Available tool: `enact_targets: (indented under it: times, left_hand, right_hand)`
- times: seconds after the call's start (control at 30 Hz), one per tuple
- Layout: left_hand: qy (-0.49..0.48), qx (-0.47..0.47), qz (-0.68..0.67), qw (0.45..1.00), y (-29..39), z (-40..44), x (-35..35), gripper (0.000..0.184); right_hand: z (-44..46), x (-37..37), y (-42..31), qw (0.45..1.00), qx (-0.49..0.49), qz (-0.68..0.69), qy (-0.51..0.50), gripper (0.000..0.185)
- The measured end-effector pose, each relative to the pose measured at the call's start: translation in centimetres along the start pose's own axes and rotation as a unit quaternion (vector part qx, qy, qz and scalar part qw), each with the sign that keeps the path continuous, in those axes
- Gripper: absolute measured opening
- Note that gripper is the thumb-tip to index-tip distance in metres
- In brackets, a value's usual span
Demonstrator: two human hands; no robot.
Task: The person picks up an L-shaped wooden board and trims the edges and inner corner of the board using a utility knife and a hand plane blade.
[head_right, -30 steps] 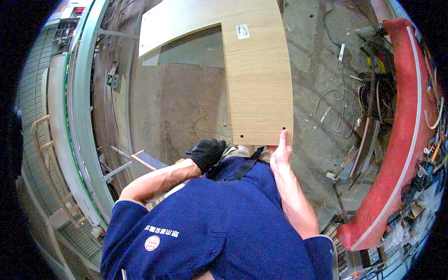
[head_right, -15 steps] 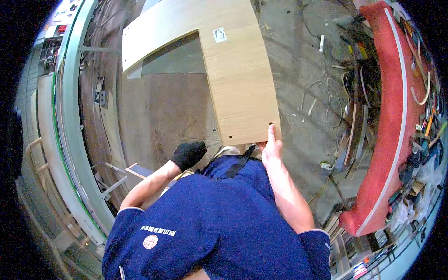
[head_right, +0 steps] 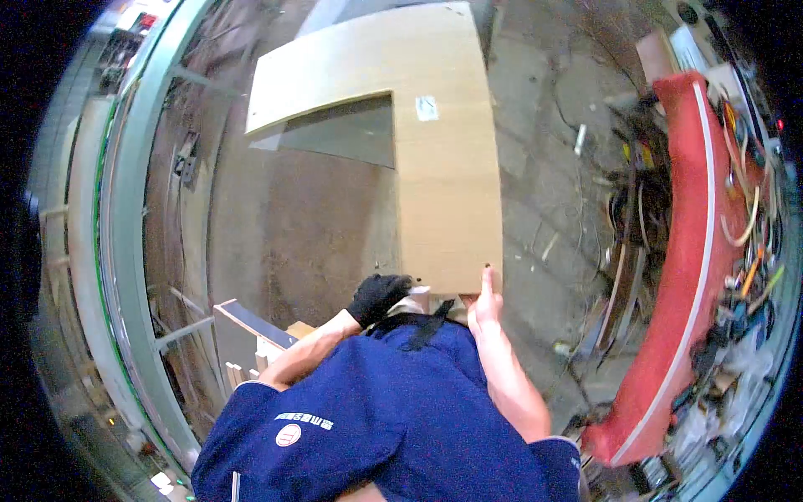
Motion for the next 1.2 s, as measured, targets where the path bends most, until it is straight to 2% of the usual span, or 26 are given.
enact_targets:
  times: [0.07, 0.17, 0.2, 0.27, 0.37, 0.47, 0.5, 0.6, 0.67, 0.7, 0.73, 0.8, 0.87, 1.0, 1.1, 1.2]
  left_hand:
    - [0.090, -0.049, 0.015, 0.995, 0.1, -0.6, -0.5, 0.038]
    - [0.112, -0.056, -0.001, 0.992, 2.2, -1.9, 2.4, 0.044]
    - [0.092, 0.036, -0.061, 0.993, 0.9, -2.0, 2.2, 0.043]
    - [0.181, 0.001, -0.085, 0.980, 0.6, -3.4, 2.6, 0.042]
    - [0.191, 0.163, -0.154, 0.956, -2.1, -4.7, 3.6, 0.039]
    - [0.225, 0.175, -0.107, 0.952, -4.9, -6.8, 6.2, 0.032]
    - [0.287, 0.203, -0.153, 0.924, -7.7, -8.4, 5.9, 0.029]
    - [0.307, 0.368, -0.212, 0.852, -15.1, -11.8, 9.5, 0.038]
    - [0.341, 0.410, -0.292, 0.794, -21.3, -13.6, 11.9, 0.039]
    - [0.435, 0.354, -0.211, 0.801, -25.1, -14.7, 13.9, 0.039]
    - [0.400, 0.417, -0.283, 0.766, -27.8, -15.2, 16.4, 0.039]
    - [0.425, 0.425, -0.326, 0.730, -37.0, -16.1, 17.9, 0.041]
    - [0.447, 0.418, -0.377, 0.695, -43.7, -16.2, 20.9, 0.046]
    - [0.494, 0.347, -0.492, 0.628, -52.7, -14.9, 24.8, 0.050]
    - [0.484, 0.340, -0.541, 0.598, -54.8, -13.4, 27.3, 0.050]
    - [0.387, 0.338, -0.596, 0.617, -56.8, -11.2, 27.7, 0.050]
  right_hand:
    - [-0.2, -0.8, -0.7, 0.999, -0.006, 0.017, -0.032, 0.055]
    - [-0.6, -1.4, -1.5, 0.999, -0.010, 0.009, -0.040, 0.055]
    - [-0.1, -1.2, -1.5, 0.999, -0.005, 0.011, -0.045, 0.056]
    - [0.1, -1.0, -1.4, 0.999, -0.008, 0.016, -0.038, 0.054]
    - [0.5, -0.7, -1.3, 0.997, -0.016, 0.002, -0.074, 0.058]
    - [-0.3, -1.4, -1.4, 0.995, -0.030, -0.003, -0.093, 0.059]
    - [-0.1, -1.5, -1.5, 0.994, -0.014, -0.010, -0.104, 0.060]
    - [0.6, -0.9, -1.8, 0.997, 0.036, -0.017, -0.072, 0.065]
    - [-0.8, -1.4, -3.0, 0.995, 0.079, -0.058, 0.022, 0.072]
    - [0.7, -0.2, -2.9, 0.994, 0.091, -0.055, 0.018, 0.072]
    - [2.2, 1.2, -2.7, 0.993, 0.103, -0.052, 0.016, 0.072]
    - [-1.0, 0.2, -4.1, 0.964, 0.171, -0.136, 0.151, 0.071]
    - [-3.0, -4.3, -5.1, 0.902, 0.228, -0.276, 0.240, 0.071]
    - [-8.9, -11.9, -10.5, 0.685, 0.290, -0.537, 0.399, 0.071]
    - [-5.9, -21.2, -9.1, 0.659, 0.331, -0.605, 0.302, 0.066]
    - [-2.1, -26.5, -7.8, 0.629, 0.349, -0.648, 0.252, 0.060]
Point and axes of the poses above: each hand's wrist, its own z-axis towards the middle knuckle, its own x-axis out of the back of the hand, y = z × x, the point moved 10 cm from there along z, towards the middle knuckle, and after that the axes turned 4 degrees about -x, right-handed, at the moved point
